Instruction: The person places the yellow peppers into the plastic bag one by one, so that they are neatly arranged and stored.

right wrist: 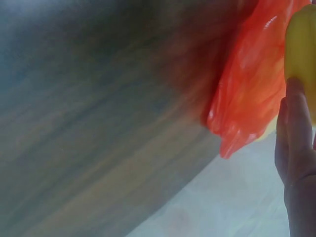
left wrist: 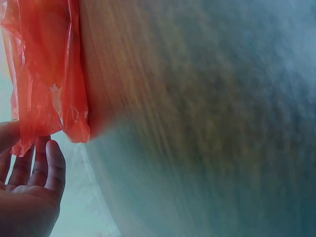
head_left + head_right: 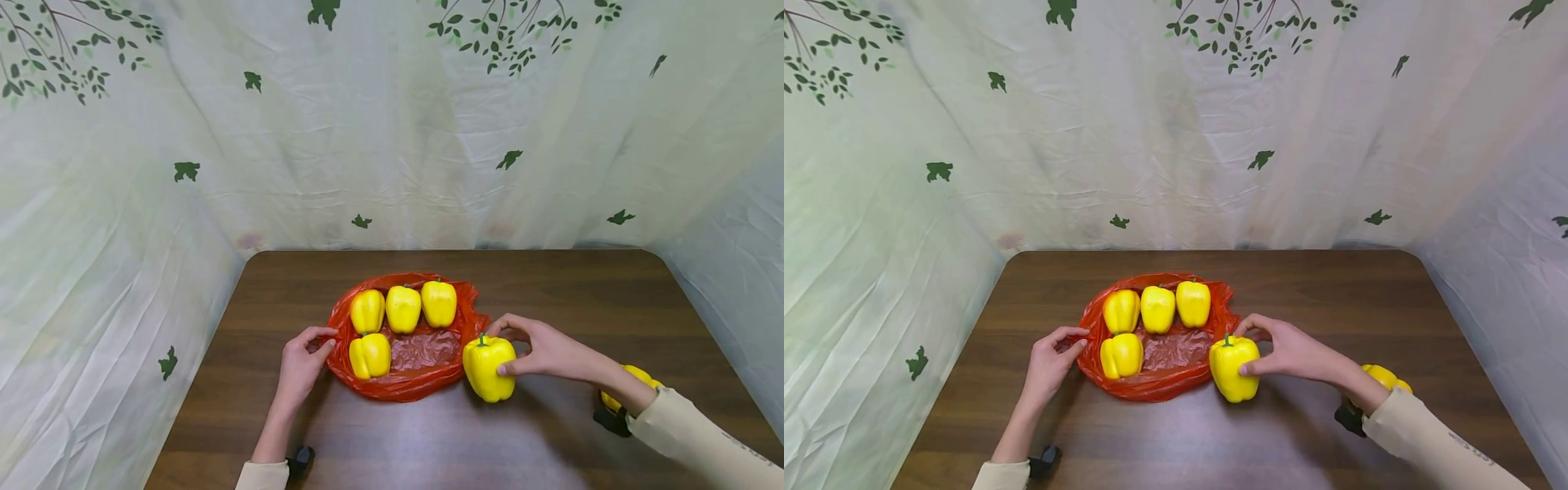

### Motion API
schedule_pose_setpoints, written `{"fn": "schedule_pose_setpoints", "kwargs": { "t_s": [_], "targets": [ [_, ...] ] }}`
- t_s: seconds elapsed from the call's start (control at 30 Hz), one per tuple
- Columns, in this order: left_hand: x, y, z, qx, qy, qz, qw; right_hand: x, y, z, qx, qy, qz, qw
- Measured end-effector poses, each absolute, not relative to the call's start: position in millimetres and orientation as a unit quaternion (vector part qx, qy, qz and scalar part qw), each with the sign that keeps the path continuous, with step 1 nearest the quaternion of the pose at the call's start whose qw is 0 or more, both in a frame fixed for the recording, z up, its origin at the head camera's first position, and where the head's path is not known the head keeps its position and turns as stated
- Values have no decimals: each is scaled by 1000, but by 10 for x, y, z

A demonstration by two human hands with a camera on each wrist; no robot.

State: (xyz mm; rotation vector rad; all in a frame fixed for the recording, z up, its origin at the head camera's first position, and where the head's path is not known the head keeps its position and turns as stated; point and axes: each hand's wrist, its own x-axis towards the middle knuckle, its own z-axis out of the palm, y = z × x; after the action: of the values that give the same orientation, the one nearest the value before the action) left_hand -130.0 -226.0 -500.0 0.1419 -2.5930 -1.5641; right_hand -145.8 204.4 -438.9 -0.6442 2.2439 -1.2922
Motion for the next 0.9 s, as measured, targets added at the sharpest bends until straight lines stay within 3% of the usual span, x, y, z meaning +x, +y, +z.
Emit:
{"fn": "schedule_pose_setpoints", "kwargs": {
  "t_s": [0.9],
  "targets": [
    [-1292, -2267, -5012, 57, -856, -512, 48, -1921, 1622, -4171, -313, 828, -398, 239]
  ]
}}
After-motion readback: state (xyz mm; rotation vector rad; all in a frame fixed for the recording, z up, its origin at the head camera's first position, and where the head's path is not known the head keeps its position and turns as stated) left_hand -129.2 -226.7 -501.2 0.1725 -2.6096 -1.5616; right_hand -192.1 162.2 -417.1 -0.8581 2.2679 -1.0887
